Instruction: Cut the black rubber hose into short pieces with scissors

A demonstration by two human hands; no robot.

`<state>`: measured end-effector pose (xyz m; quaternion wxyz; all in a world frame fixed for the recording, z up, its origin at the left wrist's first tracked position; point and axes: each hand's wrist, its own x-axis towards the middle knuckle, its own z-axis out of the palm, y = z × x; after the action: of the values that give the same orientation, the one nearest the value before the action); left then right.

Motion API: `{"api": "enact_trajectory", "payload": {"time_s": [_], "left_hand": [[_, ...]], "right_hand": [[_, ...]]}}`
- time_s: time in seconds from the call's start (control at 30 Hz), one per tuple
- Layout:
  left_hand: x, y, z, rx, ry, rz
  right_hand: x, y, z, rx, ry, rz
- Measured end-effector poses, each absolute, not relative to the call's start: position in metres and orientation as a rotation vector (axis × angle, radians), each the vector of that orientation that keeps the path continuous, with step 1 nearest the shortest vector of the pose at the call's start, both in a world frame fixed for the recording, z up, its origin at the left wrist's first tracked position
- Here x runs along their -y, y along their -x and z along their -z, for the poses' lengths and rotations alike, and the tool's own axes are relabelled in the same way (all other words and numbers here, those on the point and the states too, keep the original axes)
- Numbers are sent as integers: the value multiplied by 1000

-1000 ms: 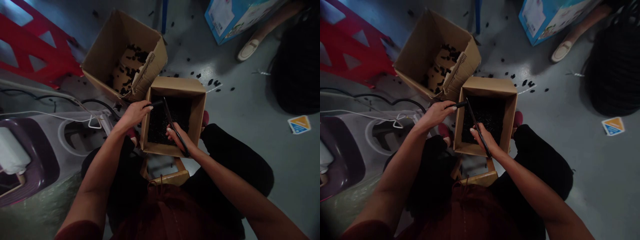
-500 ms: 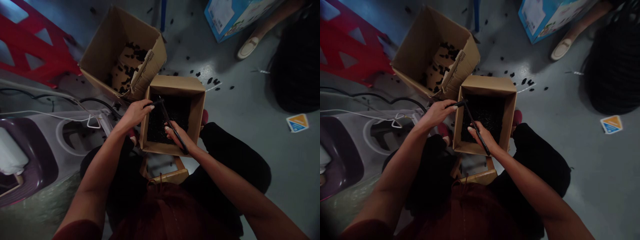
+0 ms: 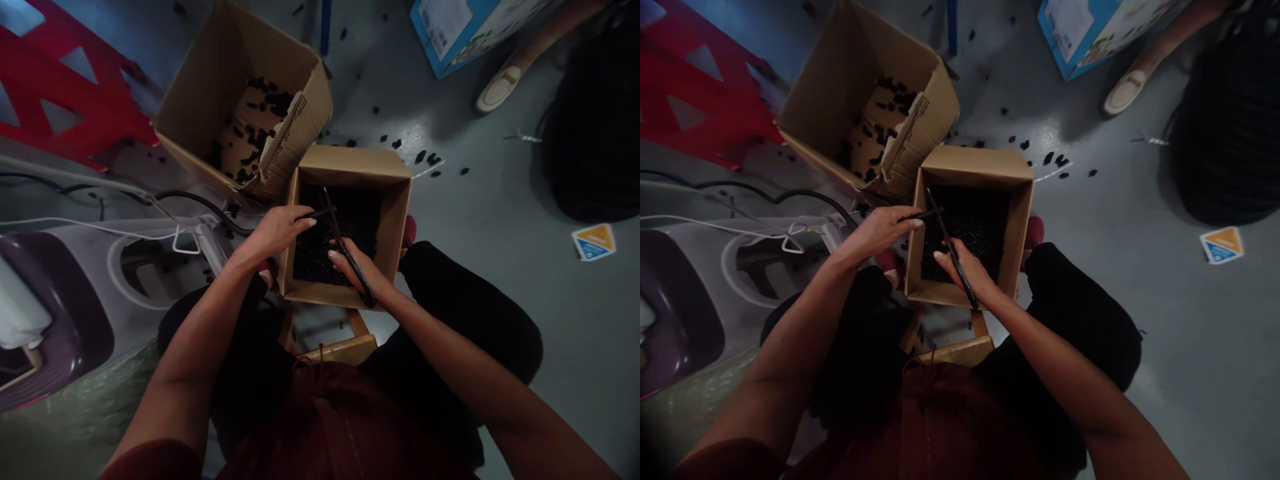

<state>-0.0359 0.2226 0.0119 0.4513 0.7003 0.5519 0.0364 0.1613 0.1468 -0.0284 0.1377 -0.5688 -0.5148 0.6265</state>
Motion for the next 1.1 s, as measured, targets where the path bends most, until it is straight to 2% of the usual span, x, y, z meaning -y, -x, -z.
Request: {"api": "enact_trajectory", "payload": {"time_s": [1.1], "left_hand": [[-221, 37, -4, -1368, -1788, 8]], "right_hand": [[-146, -162, 27, 1627, 1813, -1643]]}}
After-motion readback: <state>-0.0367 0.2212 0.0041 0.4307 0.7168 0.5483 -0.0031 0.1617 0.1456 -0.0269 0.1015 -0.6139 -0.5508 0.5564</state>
